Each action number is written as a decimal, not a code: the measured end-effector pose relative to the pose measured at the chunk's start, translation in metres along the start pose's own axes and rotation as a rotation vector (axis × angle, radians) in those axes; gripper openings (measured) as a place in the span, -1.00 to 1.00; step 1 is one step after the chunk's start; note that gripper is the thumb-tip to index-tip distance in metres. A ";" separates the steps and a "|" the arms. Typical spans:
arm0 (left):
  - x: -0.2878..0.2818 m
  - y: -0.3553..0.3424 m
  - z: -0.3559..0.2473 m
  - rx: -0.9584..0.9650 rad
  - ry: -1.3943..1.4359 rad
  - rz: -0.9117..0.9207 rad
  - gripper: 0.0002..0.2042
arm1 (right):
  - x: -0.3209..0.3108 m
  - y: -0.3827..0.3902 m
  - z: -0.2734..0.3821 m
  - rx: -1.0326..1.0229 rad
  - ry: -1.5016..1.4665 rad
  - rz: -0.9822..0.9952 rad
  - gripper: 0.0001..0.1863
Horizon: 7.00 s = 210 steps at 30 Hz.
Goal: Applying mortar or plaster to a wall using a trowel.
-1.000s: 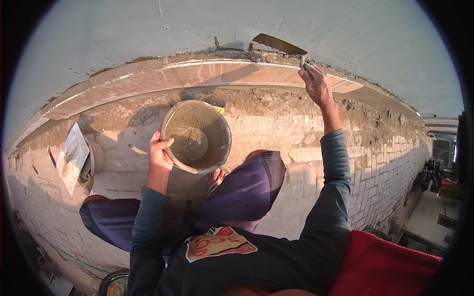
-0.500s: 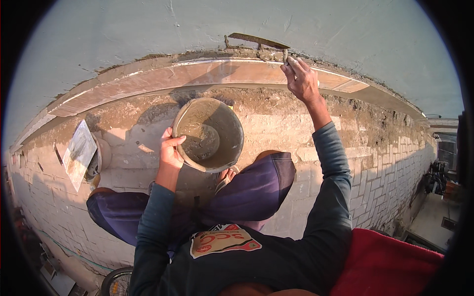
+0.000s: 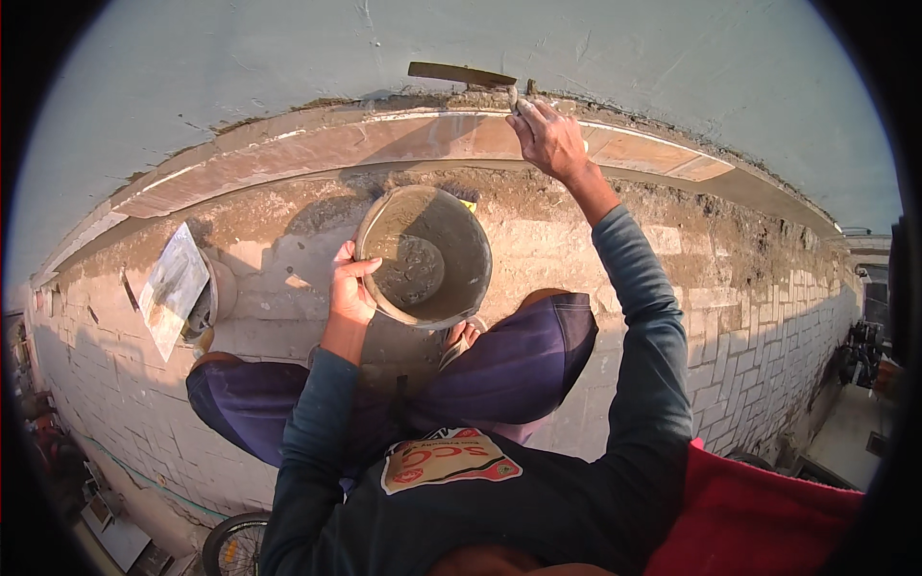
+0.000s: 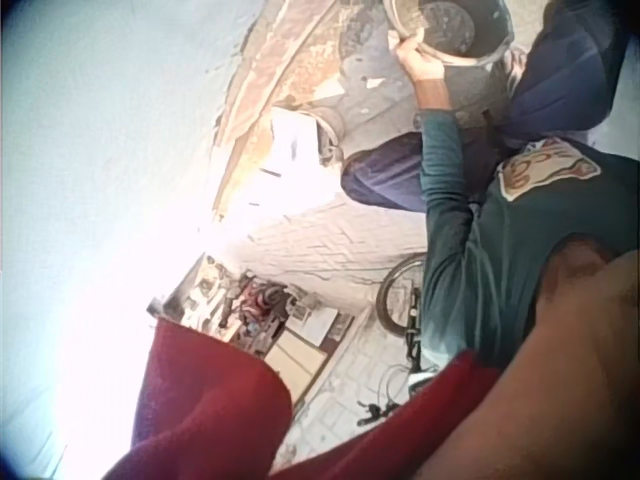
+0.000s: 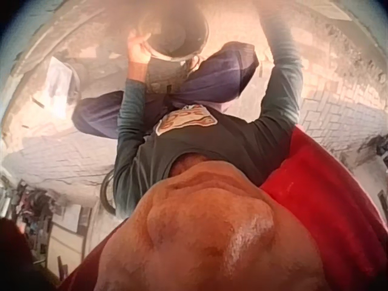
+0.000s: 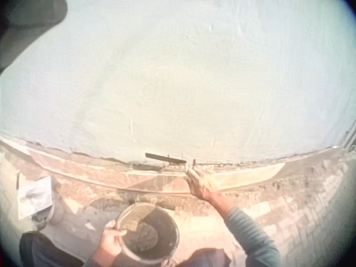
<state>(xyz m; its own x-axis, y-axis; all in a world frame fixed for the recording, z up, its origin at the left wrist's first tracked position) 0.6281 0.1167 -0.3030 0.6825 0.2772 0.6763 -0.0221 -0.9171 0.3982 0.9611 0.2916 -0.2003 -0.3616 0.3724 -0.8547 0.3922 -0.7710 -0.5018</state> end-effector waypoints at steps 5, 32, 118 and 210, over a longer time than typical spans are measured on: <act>0.007 0.007 -0.013 -0.018 0.032 0.012 -0.69 | -0.022 0.034 0.005 0.171 -0.061 -0.013 -0.71; -0.042 -0.006 0.007 -0.053 0.016 0.022 -0.61 | -0.084 0.118 -0.112 0.412 0.005 -0.075 -0.69; -0.026 0.002 0.013 -0.070 -0.044 0.047 -0.61 | -0.125 0.142 -0.164 0.550 0.153 -0.058 -0.69; -0.008 0.007 0.002 -0.003 -0.026 0.023 -0.62 | -0.014 0.004 -0.046 0.156 -0.068 0.041 -0.72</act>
<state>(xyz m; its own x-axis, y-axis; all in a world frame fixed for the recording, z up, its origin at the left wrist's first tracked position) 0.6237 0.1073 -0.3072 0.7005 0.2489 0.6688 -0.0399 -0.9221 0.3849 1.0067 0.3069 -0.1968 -0.4062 0.3071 -0.8607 0.2738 -0.8577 -0.4352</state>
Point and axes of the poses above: each hand's wrist, its own y-axis away from the middle knuckle, its own x-axis out of the palm, z = x × y, the point moved 3 cm from there along -y, towards the middle knuckle
